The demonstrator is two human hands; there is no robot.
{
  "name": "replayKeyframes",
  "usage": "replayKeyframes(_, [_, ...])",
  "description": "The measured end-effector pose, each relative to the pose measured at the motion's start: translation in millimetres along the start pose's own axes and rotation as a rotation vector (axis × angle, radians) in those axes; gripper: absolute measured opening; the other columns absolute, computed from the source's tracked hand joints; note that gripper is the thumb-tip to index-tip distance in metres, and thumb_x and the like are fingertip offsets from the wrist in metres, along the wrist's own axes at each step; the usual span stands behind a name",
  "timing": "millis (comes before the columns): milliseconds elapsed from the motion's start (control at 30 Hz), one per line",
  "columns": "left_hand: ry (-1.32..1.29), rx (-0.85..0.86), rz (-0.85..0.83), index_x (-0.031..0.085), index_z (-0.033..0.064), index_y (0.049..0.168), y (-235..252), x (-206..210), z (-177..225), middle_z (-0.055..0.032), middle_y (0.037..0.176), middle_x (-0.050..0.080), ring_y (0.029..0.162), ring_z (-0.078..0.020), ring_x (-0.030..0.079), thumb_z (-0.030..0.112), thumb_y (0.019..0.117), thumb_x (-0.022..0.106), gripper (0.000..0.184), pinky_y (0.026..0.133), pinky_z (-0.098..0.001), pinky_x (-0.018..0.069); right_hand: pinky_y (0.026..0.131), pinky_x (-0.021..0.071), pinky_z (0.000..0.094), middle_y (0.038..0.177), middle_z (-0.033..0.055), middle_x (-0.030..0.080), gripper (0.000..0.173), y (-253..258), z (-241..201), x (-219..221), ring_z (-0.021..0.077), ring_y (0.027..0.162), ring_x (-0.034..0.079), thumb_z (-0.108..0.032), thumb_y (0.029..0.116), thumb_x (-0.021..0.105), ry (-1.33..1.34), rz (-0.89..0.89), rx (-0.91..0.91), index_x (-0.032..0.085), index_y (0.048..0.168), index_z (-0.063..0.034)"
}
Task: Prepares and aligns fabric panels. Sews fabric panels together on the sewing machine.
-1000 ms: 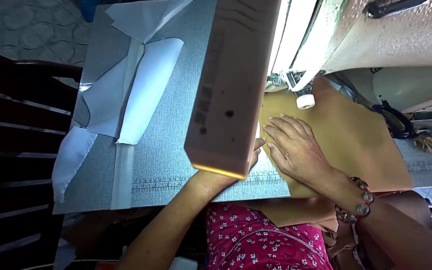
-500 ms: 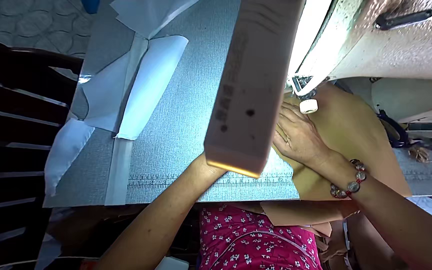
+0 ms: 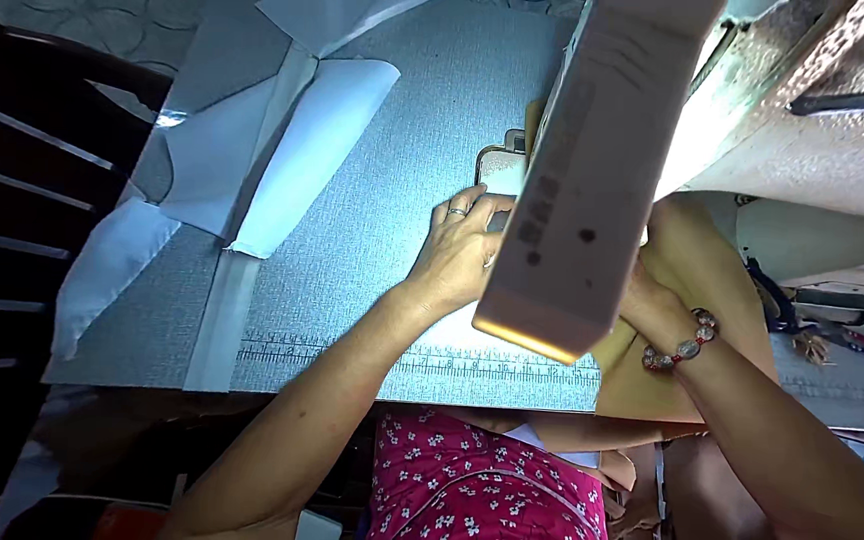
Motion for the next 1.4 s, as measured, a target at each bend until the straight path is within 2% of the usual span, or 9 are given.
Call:
replayKeyframes(367, [-0.090,-0.151,0.147,0.079,0.0176,0.110,-1.8,-13.5,-16.7,-0.0160,0.143,0.059,0.145,-0.0438,0.038,0.021,0.0937,0.056,0.029,0.111,-0.0644,0.0305,0.083,0.0511,0.0536,0.102,0.0291,0.067,0.029,10.4,25.6,-8.6,0.0393,0.096,0.067,-0.013,0.0920,0.068,-0.005,-0.080,0.229,0.066,0.109,0.0104])
replayKeyframes(533, [-0.137,-0.216,0.192,0.077,0.0232,0.118,-5.2,-7.5,-34.0,-0.0119,0.147,0.055,0.147,-0.0383,0.036,0.025,0.0917,0.062,0.030,0.114,-0.0641,0.0318,0.092,0.0525,0.0588,0.110,0.0274,0.069,0.036,6.2,27.9,-16.8,0.0423,0.108,0.067,-0.024,0.0939,0.060,-0.073,0.214,0.100,0.069,0.109,0.0067])
replayKeyframes(667, [-0.163,-0.266,0.178,0.073,0.0240,0.127,-4.8,-7.4,-35.5,-0.0124,0.150,0.054,0.149,-0.0396,0.033,0.027,0.0934,0.059,0.037,0.116,-0.0641,0.0282,0.062,0.0559,0.0552,0.082,0.0178,0.071,0.063,-69.4,18.3,-21.3,0.0332,0.065,0.067,-0.043,0.0990,0.059,-0.006,-0.100,0.343,0.056,0.143,0.0016])
replayKeyframes(767, [-0.175,-0.268,0.182,0.067,0.0203,0.136,-2.6,-8.7,-32.0,-0.0147,0.152,0.051,0.150,-0.0428,0.030,0.030,0.0928,0.060,0.045,0.117,-0.0656,0.0257,0.074,0.0541,0.0617,0.088,0.0238,0.070,0.075,-101.7,20.6,3.4,0.0407,0.074,0.068,-0.037,0.0962,0.069,0.188,-0.429,0.470,0.040,0.155,0.0001])
replayKeyframes(867, [-0.185,-0.300,0.163,0.061,0.0185,0.143,-1.4,-9.3,-31.8,-0.0156,0.157,0.046,0.153,-0.0432,0.024,0.034,0.0936,0.059,0.052,0.119,-0.0645,0.0230,0.069,0.0541,0.0542,0.082,0.0197,0.067,0.030,-51.8,41.4,-4.3,0.0345,0.073,0.066,-0.017,0.0962,0.066,0.108,-0.285,0.415,0.066,0.118,0.0044])
replayKeyframes(1033, [-0.174,-0.319,0.182,0.058,0.0145,0.146,-3.8,-11.9,-34.7,-0.0191,0.161,0.039,0.155,-0.0437,0.018,0.033,0.0927,0.061,0.057,0.123,-0.0597,0.0193,0.116,0.0327,0.0616,0.141,0.0354,0.053,0.047,29.4,124.4,-20.7,0.0467,0.138,0.047,-0.023,0.1071,0.051,-0.125,-0.117,0.562,0.054,0.138,0.0121])
replayKeyframes(1133, [-0.219,-0.318,0.248,0.058,0.0093,0.145,-3.0,-18.0,-39.1,-0.0231,0.160,0.038,0.154,-0.0448,0.019,0.028,0.0915,0.064,0.057,0.125,-0.0555,0.0194,0.114,0.0347,0.0510,0.137,0.0362,0.055,0.042,38.8,117.8,-13.3,0.0421,0.135,0.050,-0.015,0.1074,0.049,-0.084,-0.147,0.585,0.053,0.134,0.0165])
replayKeyframes(1300, [-0.384,-0.342,0.218,0.057,0.0034,0.144,-3.0,-21.1,-43.9,-0.0269,0.159,0.037,0.154,-0.0428,0.021,0.019,0.0904,0.065,0.056,0.125,-0.0511,0.0200,0.096,0.0452,0.0716,0.120,0.0387,0.063,0.028,15.5,47.3,-34.3,0.0566,0.117,0.060,-0.006,0.0942,0.063,-0.186,-0.021,0.206,0.067,0.115,0.0118])
replayKeyframes(1400, [-0.357,-0.214,0.100,0.059,-0.0029,0.139,-33.7,-27.6,10.2,-0.0291,0.153,0.045,0.148,-0.0400,0.036,0.018,0.0970,0.058,0.047,0.123,-0.0497,0.0293,0.093,0.0561,0.0537,0.119,0.0275,0.070,0.028,-68.4,-5.6,-37.6,0.0401,0.109,0.070,-0.003,0.0908,0.064,0.227,-0.167,0.017,0.071,0.116,0.0086])
Point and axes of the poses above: each hand's wrist, its own y-axis towards the middle knuckle, its own x-axis out of the palm, z = x × y, the point moved 10 cm from there along y, towards the middle knuckle
